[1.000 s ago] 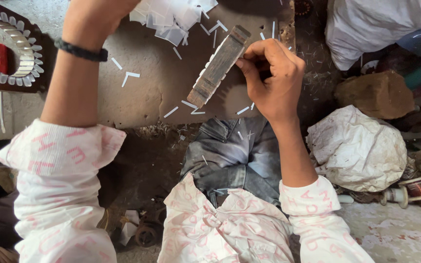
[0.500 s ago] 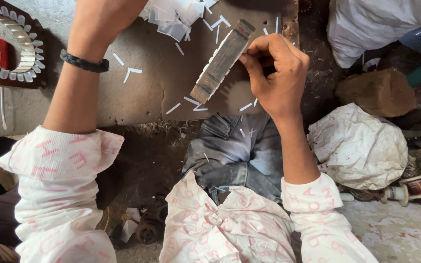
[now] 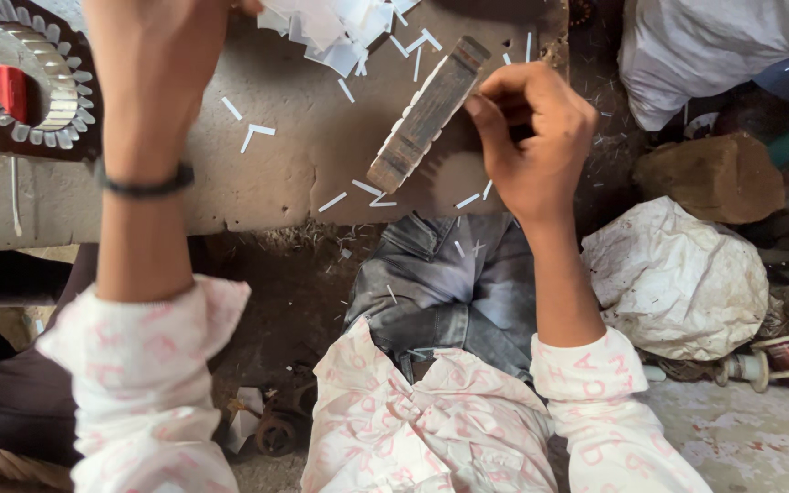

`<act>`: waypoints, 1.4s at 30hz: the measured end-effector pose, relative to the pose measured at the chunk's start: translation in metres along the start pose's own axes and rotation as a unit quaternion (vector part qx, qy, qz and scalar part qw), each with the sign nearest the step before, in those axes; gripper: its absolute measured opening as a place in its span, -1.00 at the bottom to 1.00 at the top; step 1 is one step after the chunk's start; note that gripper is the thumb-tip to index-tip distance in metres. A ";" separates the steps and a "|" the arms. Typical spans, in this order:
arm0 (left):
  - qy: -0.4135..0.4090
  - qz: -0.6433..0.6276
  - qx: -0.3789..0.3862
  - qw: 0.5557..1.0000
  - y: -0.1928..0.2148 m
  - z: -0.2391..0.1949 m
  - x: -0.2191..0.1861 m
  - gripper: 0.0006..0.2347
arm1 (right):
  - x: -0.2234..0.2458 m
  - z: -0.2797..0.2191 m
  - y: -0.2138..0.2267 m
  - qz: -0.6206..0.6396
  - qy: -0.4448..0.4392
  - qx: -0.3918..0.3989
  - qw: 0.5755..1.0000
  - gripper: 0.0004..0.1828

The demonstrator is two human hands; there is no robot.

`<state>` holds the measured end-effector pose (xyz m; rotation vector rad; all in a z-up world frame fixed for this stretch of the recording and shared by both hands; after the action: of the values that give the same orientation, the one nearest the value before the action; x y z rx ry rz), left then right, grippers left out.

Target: The person folds small white insulation strips by hand and inserts them into the slots of a motor stator and a red coil component. They use a flat metal tool to push the strips into place and move parts across the workbench.

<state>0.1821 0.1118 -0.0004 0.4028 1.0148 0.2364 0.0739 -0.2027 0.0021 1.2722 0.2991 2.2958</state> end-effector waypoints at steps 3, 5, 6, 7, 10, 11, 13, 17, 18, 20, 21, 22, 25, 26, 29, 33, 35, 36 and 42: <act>0.025 -0.197 -0.059 0.978 0.004 -0.029 -0.063 -0.87 | -0.006 -0.009 0.007 0.089 -0.054 -0.049 0.993 -0.83; 0.057 -0.220 -0.082 0.970 0.003 -0.050 -0.101 -0.81 | -0.004 -0.019 0.010 0.148 -0.091 -0.071 0.982 -0.85; 0.088 -0.208 -0.091 0.970 -0.003 -0.061 -0.117 -0.80 | 0.002 -0.027 0.013 0.163 -0.102 -0.072 0.979 -0.87; 0.118 -0.196 -0.100 0.968 -0.009 -0.073 -0.132 -0.77 | 0.010 -0.033 0.015 0.172 -0.111 -0.060 0.977 -0.87; 0.207 -0.198 -0.085 0.954 -0.032 -0.102 -0.158 -0.74 | 0.040 -0.056 0.019 0.208 -0.156 0.006 0.966 -0.84; 0.231 -0.212 -0.079 0.946 -0.041 -0.110 -0.162 -0.73 | 0.048 -0.062 0.018 0.233 -0.179 0.034 0.955 -0.80; 0.255 -0.236 -0.060 0.936 -0.061 -0.123 -0.166 -0.72 | 0.055 -0.070 0.013 0.336 -0.243 0.105 0.904 -0.68; 0.267 -0.252 -0.029 0.930 -0.088 -0.137 -0.163 -0.72 | 0.046 -0.081 0.006 0.347 -0.313 0.126 0.875 -0.59; 0.270 -0.251 -0.026 0.929 -0.093 -0.139 -0.162 -0.73 | 0.042 -0.082 0.005 0.339 -0.320 0.120 0.876 -0.59; 0.254 -0.226 -0.030 0.940 -0.099 -0.138 -0.161 -0.75 | 0.036 -0.083 0.008 0.327 -0.326 0.106 0.881 -0.61; 0.247 -0.212 -0.032 0.945 -0.101 -0.138 -0.161 -0.76 | 0.034 -0.083 0.009 0.324 -0.326 0.101 0.883 -0.63; 0.245 -0.202 -0.032 0.948 -0.103 -0.137 -0.161 -0.79 | 0.033 -0.083 0.010 0.321 -0.325 0.096 0.884 -0.64; 0.241 -0.185 -0.027 0.953 -0.107 -0.137 -0.161 -0.85 | 0.034 -0.083 0.013 0.302 -0.302 0.105 0.898 -0.82; 0.238 -0.187 -0.022 0.953 -0.108 -0.137 -0.161 -0.87 | 0.035 -0.083 0.014 0.270 -0.290 0.101 0.913 -0.84; 0.200 -0.172 -0.007 0.965 -0.109 -0.135 -0.161 -0.90 | 0.041 -0.077 0.019 0.153 -0.215 0.095 0.960 -0.89; 0.196 -0.160 0.044 0.967 -0.110 -0.134 -0.152 -0.90 | 0.049 -0.067 0.022 0.035 -0.054 0.113 0.992 -0.87; 0.269 -0.228 0.089 0.931 -0.117 -0.138 -0.142 -0.93 | 0.049 -0.069 0.020 0.025 -0.023 0.138 0.990 -0.81; 0.304 -0.261 0.111 0.909 -0.120 -0.142 -0.138 -0.94 | 0.049 -0.070 0.017 0.022 -0.022 0.153 0.988 -0.80; 0.377 -0.344 0.114 0.852 -0.122 -0.153 -0.121 -0.94 | 0.055 -0.068 0.019 0.035 -0.024 0.189 0.981 -0.77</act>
<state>-0.0099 -0.0106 -0.0307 0.1226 1.9084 -0.4219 -0.0136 -0.1874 0.0139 1.5386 0.7125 2.3349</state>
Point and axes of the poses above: each hand's wrist, its own z-axis towards the middle knuckle, its own y-axis out of the back of the hand, x = y × z, the point moved 4 cm from there along z, towards the middle knuckle, and after that the axes turned 3 degrees about -x, right-handed, at the moved point
